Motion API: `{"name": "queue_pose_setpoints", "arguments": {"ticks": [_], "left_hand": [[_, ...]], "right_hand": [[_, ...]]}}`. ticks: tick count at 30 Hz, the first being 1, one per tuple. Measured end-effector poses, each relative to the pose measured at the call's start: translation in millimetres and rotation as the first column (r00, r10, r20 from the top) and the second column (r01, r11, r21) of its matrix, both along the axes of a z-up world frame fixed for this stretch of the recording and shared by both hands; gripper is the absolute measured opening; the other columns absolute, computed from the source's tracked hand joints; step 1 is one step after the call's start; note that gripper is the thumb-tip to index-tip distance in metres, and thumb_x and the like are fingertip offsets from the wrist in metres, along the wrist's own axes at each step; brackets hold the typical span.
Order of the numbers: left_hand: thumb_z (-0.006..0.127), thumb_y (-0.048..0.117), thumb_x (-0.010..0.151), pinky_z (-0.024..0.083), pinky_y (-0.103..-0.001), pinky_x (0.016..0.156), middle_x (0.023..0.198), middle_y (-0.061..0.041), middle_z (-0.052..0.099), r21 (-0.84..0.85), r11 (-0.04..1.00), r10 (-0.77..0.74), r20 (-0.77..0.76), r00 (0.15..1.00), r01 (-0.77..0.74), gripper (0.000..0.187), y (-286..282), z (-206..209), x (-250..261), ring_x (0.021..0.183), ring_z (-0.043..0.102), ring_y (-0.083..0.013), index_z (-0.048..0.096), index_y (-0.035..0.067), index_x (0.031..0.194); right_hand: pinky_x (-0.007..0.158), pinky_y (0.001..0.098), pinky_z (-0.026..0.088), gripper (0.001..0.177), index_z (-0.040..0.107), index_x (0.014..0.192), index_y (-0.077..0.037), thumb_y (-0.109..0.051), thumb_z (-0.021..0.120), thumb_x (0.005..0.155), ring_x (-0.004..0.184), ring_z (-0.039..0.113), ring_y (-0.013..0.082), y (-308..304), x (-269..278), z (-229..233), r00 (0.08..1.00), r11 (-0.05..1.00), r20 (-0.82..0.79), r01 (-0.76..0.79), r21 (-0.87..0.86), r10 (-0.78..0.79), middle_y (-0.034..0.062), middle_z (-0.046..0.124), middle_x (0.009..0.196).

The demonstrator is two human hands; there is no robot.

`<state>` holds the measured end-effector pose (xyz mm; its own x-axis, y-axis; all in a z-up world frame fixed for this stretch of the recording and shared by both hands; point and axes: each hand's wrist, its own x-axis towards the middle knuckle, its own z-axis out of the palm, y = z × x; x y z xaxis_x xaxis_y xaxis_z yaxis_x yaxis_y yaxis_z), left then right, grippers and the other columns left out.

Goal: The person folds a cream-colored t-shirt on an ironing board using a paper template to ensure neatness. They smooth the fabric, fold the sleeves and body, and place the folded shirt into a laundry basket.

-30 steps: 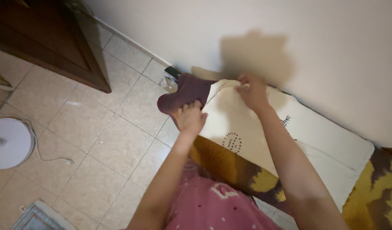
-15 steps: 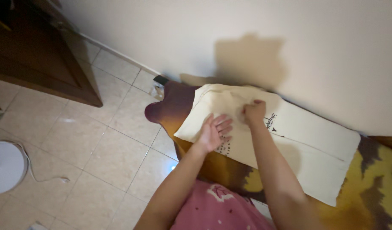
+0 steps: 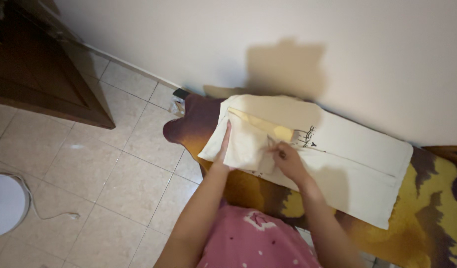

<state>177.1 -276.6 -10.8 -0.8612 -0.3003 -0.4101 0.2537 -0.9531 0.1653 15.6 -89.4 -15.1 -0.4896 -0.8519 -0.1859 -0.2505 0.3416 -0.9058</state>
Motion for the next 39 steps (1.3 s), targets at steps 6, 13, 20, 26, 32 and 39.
{"name": "queue_pose_setpoints", "arguments": {"ticks": [6,13,20,26,32,39], "left_hand": [[0.053,0.056,0.097,0.059,-0.043,0.094,0.129,-0.014,0.069,-0.156,0.981,-0.084,0.193,0.978,0.116,0.07,-29,4,14,0.113,0.068,-0.027,0.053,0.006,0.145],[0.057,-0.01,0.083,0.049,-0.031,0.099,0.133,-0.012,0.062,-0.797,0.483,0.074,0.45,0.89,0.363,0.075,-41,-15,42,0.117,0.06,-0.0177,0.039,0.009,0.153],[0.047,-0.017,0.083,0.038,-0.034,0.111,0.148,-0.021,0.052,-0.975,0.094,0.217,0.217,0.952,0.2,0.079,-45,-12,54,0.139,0.047,-0.0295,0.042,0.011,0.156],[0.052,-0.009,0.087,0.046,-0.034,0.109,0.148,-0.018,0.056,-0.898,-0.144,0.249,0.374,0.893,0.416,0.06,-46,17,61,0.137,0.056,-0.036,0.056,0.012,0.143],[0.061,0.002,0.084,0.042,-0.049,0.104,0.149,-0.023,0.046,-0.691,-0.325,0.412,0.512,0.754,0.646,0.06,-30,53,51,0.124,0.05,-0.047,0.053,0.006,0.144],[0.075,0.018,0.091,0.046,-0.047,0.102,0.135,-0.016,0.061,-0.823,-0.193,0.606,0.328,0.725,0.534,0.044,-59,34,19,0.119,0.056,-0.039,0.063,0.012,0.134]], "right_hand": [[0.068,0.0254,0.049,0.029,0.066,0.113,-0.005,0.0,0.073,0.085,0.079,0.054,0.0087,-1,33,11,0.91,0.904,0.088,0.412,-0.114,-0.404,0.0011,0.065,0.105],[0.058,0.0279,0.051,0.038,0.051,0.112,-0.008,-0.001,0.075,0.083,0.076,0.055,0.0108,0,61,1,0.766,0.782,0.257,0.62,-0.059,-0.589,0.0029,0.057,0.096],[0.063,0.0273,0.046,0.031,0.056,0.122,-0.01,-0.001,0.065,0.094,0.079,0.054,0.0105,2,58,-18,0.802,0.813,0.199,0.581,-0.044,-0.563,0.0055,0.058,0.097],[0.057,0.0317,0.045,0.025,0.062,0.121,-0.014,-0.006,0.057,0.098,0.064,0.052,0.0168,1,53,-16,0.886,0.897,0.138,0.432,0.097,-0.442,0.0051,0.059,0.083],[0.074,0.0279,0.053,0.03,0.065,0.113,-0.006,-0.008,0.075,0.085,0.082,0.061,0.0131,3,46,-16,0.903,0.903,-0.069,0.418,-0.096,-0.425,0.004,0.065,0.092],[0.074,0.0261,0.054,0.026,0.06,0.1,-0.005,-0.013,0.083,0.09,0.081,0.062,0.0121,-9,27,-17,0.824,0.81,0.099,0.567,-0.146,-0.559,0.0038,0.066,0.091]]}}
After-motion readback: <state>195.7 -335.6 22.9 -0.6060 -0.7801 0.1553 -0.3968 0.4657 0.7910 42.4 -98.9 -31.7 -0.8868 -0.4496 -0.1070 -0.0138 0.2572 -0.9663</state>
